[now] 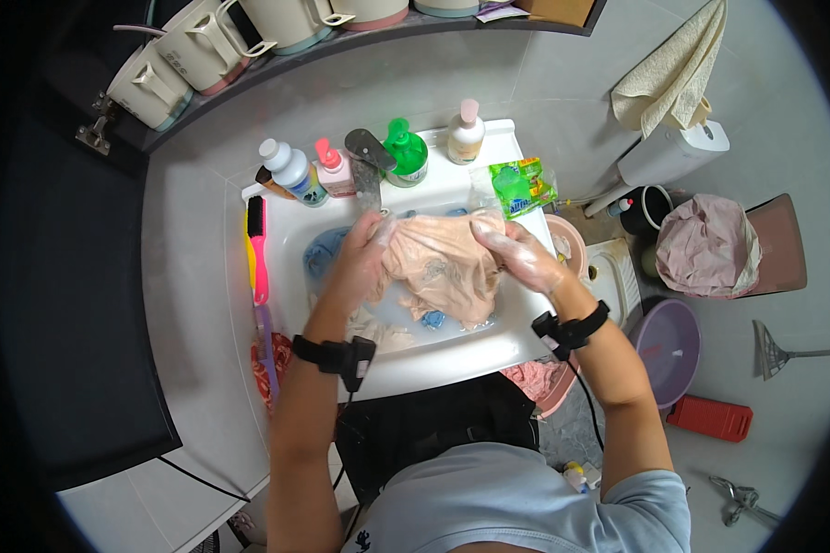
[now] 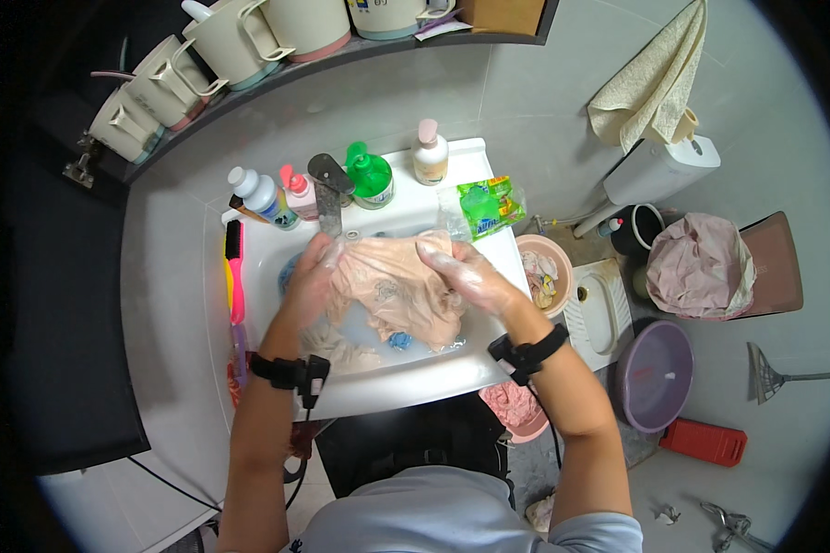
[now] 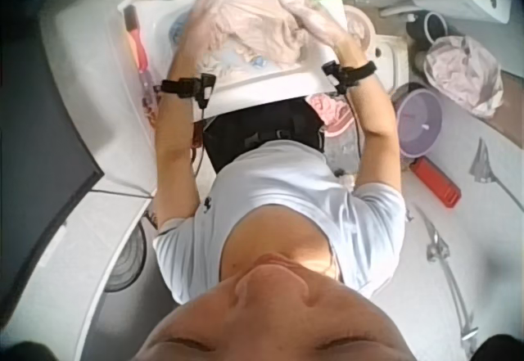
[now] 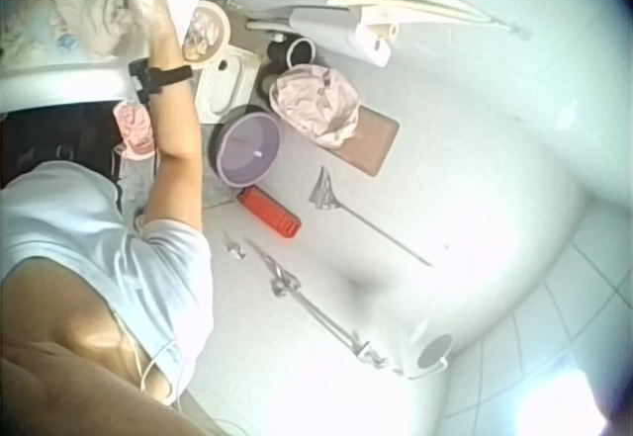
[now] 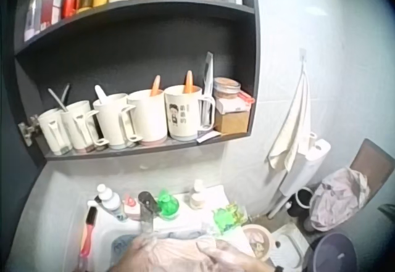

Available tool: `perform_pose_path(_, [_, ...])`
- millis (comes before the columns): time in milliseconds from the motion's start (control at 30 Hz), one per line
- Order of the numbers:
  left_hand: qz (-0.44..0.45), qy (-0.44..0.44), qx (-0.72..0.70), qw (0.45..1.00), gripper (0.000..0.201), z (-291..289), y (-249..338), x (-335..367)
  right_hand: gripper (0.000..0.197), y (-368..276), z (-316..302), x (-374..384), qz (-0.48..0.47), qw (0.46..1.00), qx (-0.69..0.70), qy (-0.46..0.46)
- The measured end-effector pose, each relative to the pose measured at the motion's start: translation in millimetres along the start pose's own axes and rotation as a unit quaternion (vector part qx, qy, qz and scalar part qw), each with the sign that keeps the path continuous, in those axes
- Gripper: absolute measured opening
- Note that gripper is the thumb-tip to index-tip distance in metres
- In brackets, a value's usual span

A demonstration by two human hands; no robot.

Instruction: Hand washing a light-colored garment in a bathroom sink with soap and water.

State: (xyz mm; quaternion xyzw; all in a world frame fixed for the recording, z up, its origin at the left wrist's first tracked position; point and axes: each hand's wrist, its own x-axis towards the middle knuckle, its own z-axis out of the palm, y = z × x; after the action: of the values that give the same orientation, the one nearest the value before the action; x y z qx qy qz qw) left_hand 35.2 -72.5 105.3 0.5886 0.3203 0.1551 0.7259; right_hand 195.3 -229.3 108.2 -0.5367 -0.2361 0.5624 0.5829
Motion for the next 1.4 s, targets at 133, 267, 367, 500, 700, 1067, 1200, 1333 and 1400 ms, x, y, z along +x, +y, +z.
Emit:
perform_pose_path(133, [0.281, 0.252, 0.138, 0.916, 0.018, 46.4, -29.6, 5.0, 0.050, 46.8, 32.2, 41.0, 0.028, 0.954, 0.279, 0.103])
perform_pose_path(267, [0.127, 0.572, 0.520, 0.622, 0.027, 104.6, -61.0, 23.8, 0.054, 75.6, 43.9, 51.7, -0.015, 0.905, 0.382, -0.188])
perform_pose_path(367, [0.084, 0.176, 0.407, 0.892, 0.027, 52.7, -35.2, 23.6, 0.039, 63.7, 55.5, 46.7, 0.149, 0.933, 0.316, 0.084])
perform_pose_path(500, [0.419, 0.148, 0.375, 0.813, 0.030, 77.4, -41.5, -10.2, 0.036, 92.1, 19.5, 53.9, 0.032, 0.887, 0.450, -0.097])
perform_pose_path(700, [0.335, 0.212, 0.375, 0.838, 0.019, 78.6, -60.3, -4.7, 0.031, 74.1, 48.7, 42.9, 0.026, 0.936, 0.345, 0.066])
perform_pose_path(1067, [0.034, -0.067, 0.288, 0.955, 0.025, -8.6, -17.4, -3.2, 0.045, 11.2, 17.5, 21.5, 0.059, 0.990, 0.071, 0.106])
perform_pose_path(1200, [0.030, -0.102, 0.027, 0.994, 0.016, -7.1, -19.0, -12.8, 0.048, 11.7, 14.0, 19.1, 0.014, 0.951, -0.272, 0.143])
perform_pose_path(1333, [0.040, 0.041, -0.079, 0.995, 0.023, 7.0, -23.8, -0.3, 0.049, 31.6, 34.0, 31.9, -0.028, 0.970, 0.005, 0.241])
perform_pose_path(1400, [0.069, 0.129, -0.002, 0.989, 0.024, 20.8, -34.1, -1.1, 0.049, 30.4, 58.5, 32.4, 0.010, 0.962, 0.135, 0.237])
